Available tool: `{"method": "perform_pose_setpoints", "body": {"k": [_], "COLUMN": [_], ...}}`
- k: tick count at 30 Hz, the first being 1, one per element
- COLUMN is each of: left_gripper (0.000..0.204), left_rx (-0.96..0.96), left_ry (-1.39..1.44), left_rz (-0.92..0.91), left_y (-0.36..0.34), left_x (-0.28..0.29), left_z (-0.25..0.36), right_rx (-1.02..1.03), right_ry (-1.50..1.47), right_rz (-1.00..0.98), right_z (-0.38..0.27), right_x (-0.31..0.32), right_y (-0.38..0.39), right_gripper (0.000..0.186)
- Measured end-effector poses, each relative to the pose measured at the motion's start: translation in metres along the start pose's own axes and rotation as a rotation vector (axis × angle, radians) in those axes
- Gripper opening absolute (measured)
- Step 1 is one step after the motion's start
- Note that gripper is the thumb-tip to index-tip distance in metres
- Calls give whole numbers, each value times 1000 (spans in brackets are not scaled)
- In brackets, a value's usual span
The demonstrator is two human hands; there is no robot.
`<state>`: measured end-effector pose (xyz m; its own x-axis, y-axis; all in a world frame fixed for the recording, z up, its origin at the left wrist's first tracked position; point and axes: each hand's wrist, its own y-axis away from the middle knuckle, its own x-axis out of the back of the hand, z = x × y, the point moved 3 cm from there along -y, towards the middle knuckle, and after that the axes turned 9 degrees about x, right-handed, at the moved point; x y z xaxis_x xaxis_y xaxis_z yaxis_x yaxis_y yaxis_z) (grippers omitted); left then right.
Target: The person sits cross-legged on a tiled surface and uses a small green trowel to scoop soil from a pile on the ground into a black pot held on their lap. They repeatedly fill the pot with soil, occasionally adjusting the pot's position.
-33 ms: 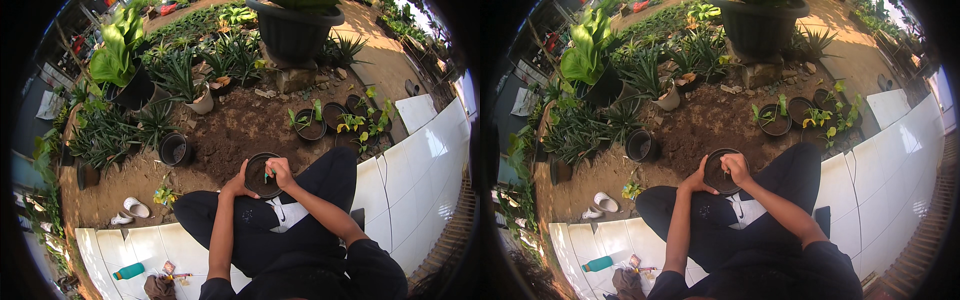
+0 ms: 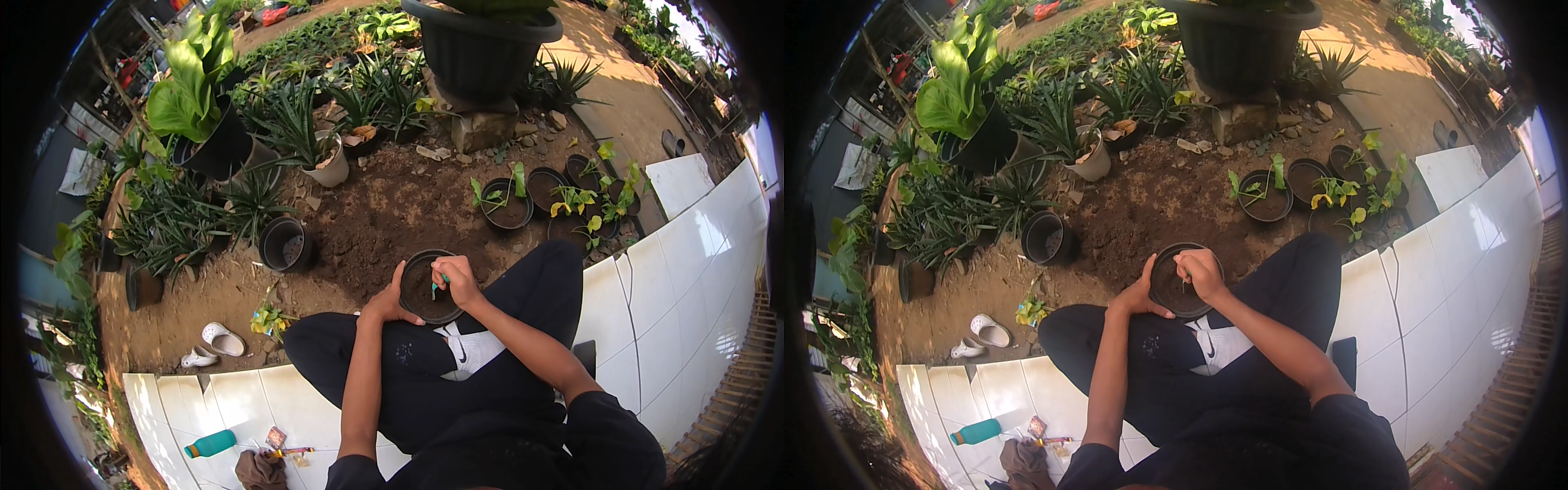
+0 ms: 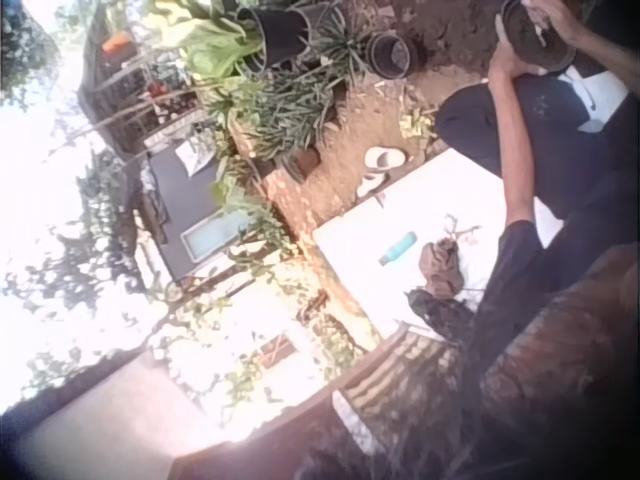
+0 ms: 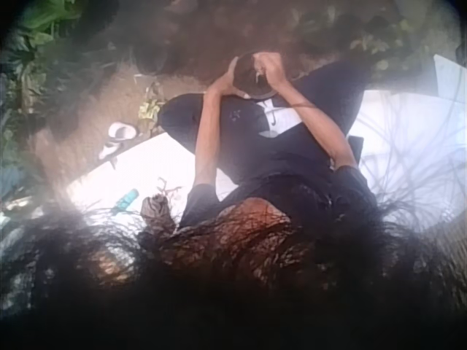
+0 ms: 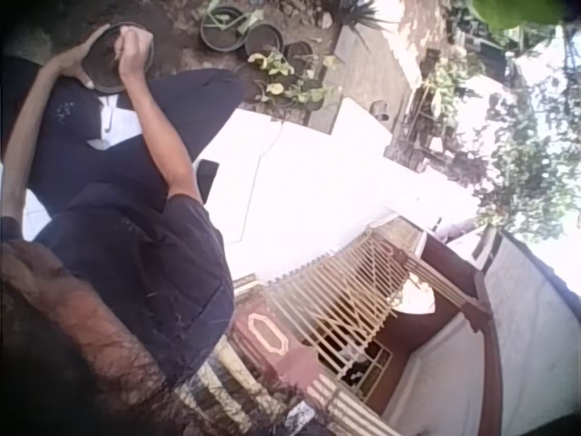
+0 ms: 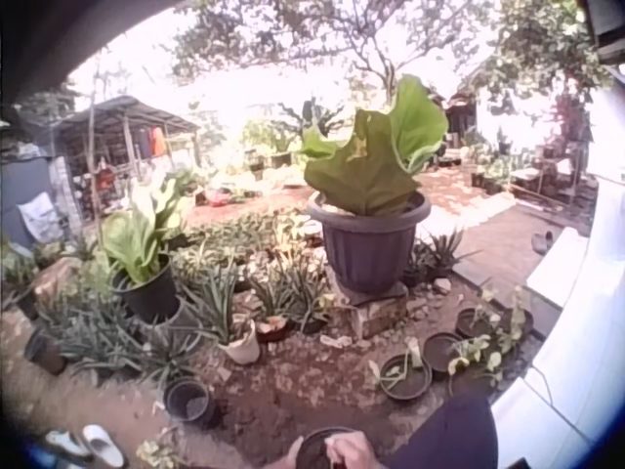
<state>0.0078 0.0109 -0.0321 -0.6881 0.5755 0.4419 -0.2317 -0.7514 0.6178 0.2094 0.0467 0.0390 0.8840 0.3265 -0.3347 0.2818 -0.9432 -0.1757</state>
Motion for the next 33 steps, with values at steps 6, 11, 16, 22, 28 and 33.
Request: {"method": "perform_pose_setpoints", "body": {"k": [6, 11, 16, 22, 28, 33], "left_gripper": [166, 168, 169, 169, 168, 168], "left_rx": [-15, 42, 93, 88, 55, 30], "left_ry": [7, 47, -7, -9, -4, 23], "left_rz": [11, -13, 7, 11, 18, 28], "left_y": [0, 2, 0, -1, 1, 0], "left_x": [-2, 0, 0, -1, 0, -1], "left_z": [-3, 2, -3, -4, -1, -4], "right_rx": [96, -61, 17, -95, -36, -131], "right_ry": [-131, -70, -10, 21, 58, -92], "right_rz": [-14, -97, -147, -237, -261, -147], "right_z": [-8, -5, -22, -12, -12, -13], "right_x": [-16, -11, -21, -22, -21, -13], "right_y": [0, -17, -12, -11, -5, -12], "right_gripper": [43, 43, 43, 42, 41, 41]}}
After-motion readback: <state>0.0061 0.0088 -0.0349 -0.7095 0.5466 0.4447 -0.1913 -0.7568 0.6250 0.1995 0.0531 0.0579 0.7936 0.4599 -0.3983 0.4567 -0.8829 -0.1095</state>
